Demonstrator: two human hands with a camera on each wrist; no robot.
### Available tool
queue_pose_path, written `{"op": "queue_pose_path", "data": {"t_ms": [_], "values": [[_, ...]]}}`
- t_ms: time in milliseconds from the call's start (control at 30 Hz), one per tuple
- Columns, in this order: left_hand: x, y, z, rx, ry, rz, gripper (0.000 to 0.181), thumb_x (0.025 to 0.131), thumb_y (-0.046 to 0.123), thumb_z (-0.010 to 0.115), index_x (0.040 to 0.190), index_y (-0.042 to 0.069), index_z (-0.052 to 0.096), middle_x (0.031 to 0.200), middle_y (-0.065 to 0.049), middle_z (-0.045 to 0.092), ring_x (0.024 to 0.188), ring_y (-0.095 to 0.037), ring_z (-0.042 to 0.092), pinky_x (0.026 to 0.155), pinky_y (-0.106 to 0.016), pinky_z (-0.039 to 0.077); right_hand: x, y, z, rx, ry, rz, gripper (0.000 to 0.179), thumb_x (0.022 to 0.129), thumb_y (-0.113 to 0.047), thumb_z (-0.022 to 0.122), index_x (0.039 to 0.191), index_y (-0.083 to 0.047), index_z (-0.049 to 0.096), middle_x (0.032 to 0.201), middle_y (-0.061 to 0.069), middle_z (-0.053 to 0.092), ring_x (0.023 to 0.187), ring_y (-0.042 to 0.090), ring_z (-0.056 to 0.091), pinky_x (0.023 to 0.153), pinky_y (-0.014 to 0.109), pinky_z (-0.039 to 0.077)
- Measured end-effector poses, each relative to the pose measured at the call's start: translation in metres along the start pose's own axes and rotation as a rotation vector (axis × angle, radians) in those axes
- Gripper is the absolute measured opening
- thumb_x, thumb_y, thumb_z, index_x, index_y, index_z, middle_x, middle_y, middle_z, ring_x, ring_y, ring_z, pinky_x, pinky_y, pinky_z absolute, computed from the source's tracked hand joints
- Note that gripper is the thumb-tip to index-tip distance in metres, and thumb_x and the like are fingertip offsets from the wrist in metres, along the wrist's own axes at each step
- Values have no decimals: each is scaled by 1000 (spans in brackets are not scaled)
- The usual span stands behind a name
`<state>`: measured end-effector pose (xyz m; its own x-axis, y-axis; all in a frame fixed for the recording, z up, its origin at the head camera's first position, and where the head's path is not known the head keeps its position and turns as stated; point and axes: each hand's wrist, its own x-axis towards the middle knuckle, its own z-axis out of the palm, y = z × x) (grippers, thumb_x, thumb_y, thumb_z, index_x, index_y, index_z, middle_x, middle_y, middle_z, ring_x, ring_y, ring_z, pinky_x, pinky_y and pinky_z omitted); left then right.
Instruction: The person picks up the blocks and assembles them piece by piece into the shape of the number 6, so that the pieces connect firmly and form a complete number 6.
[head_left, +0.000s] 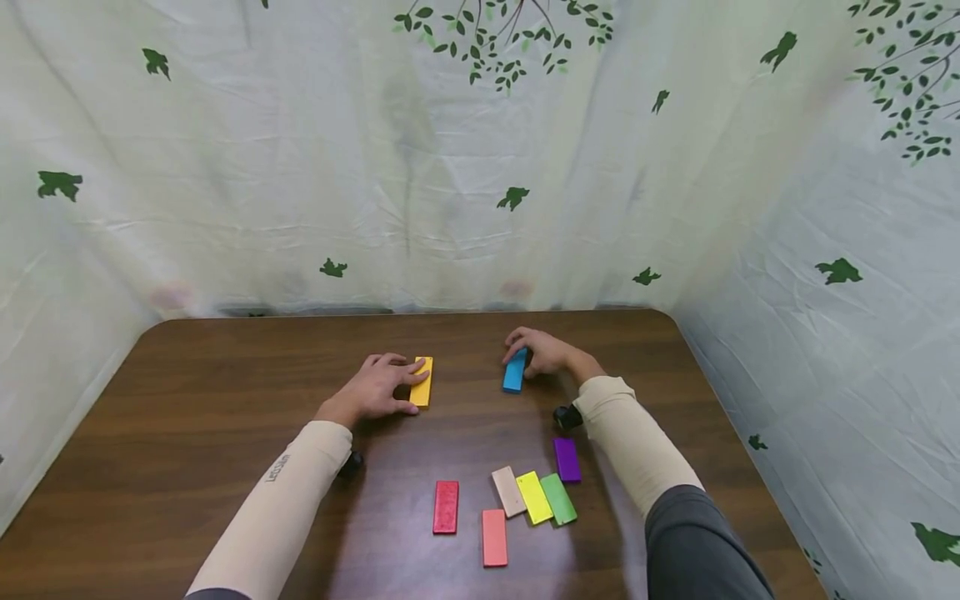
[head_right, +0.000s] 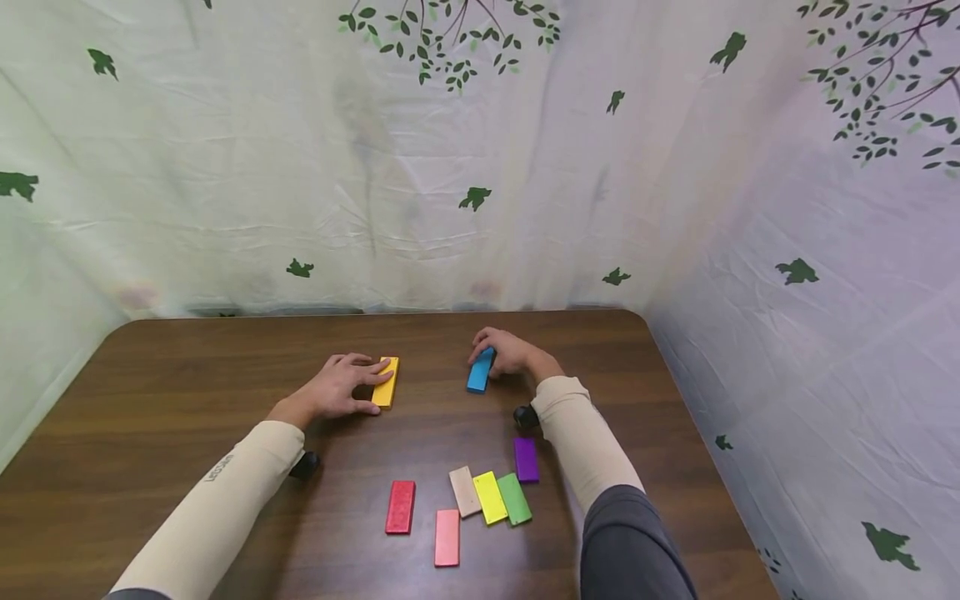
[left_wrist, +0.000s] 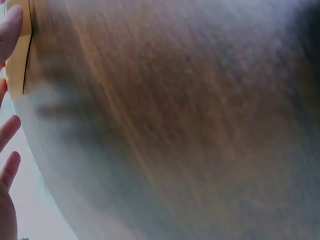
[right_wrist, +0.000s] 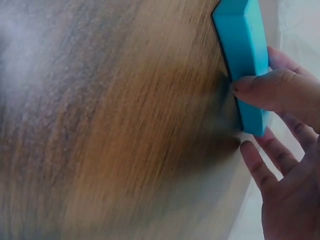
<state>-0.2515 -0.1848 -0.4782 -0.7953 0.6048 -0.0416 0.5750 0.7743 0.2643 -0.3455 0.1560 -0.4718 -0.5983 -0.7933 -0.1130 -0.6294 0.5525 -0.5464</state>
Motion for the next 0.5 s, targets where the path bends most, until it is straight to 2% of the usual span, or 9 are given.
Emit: {"op": "queue_pose_path", "data": {"t_ms": [300, 500], "values": [[1, -2, 0, 21, -3, 3, 66, 83, 43, 72, 138, 13, 54, 147, -9, 45, 128, -37, 40, 102, -56, 26, 9, -10, -4, -15, 7, 113, 37, 75, 9, 70, 108, -6, 74, 127, 15, 49, 118, 32, 46, 99, 40, 40], [0, 1, -2, 10, -26, -3, 67, 83, 44, 72, 139, 13, 53, 147, -9, 44, 129, -37, 39, 104, -56, 24, 17, -12, -4, -32, 22, 148, 37, 74, 9, 70, 108, -7, 74, 127, 16, 49, 118, 32, 46, 98, 41, 40]]}}
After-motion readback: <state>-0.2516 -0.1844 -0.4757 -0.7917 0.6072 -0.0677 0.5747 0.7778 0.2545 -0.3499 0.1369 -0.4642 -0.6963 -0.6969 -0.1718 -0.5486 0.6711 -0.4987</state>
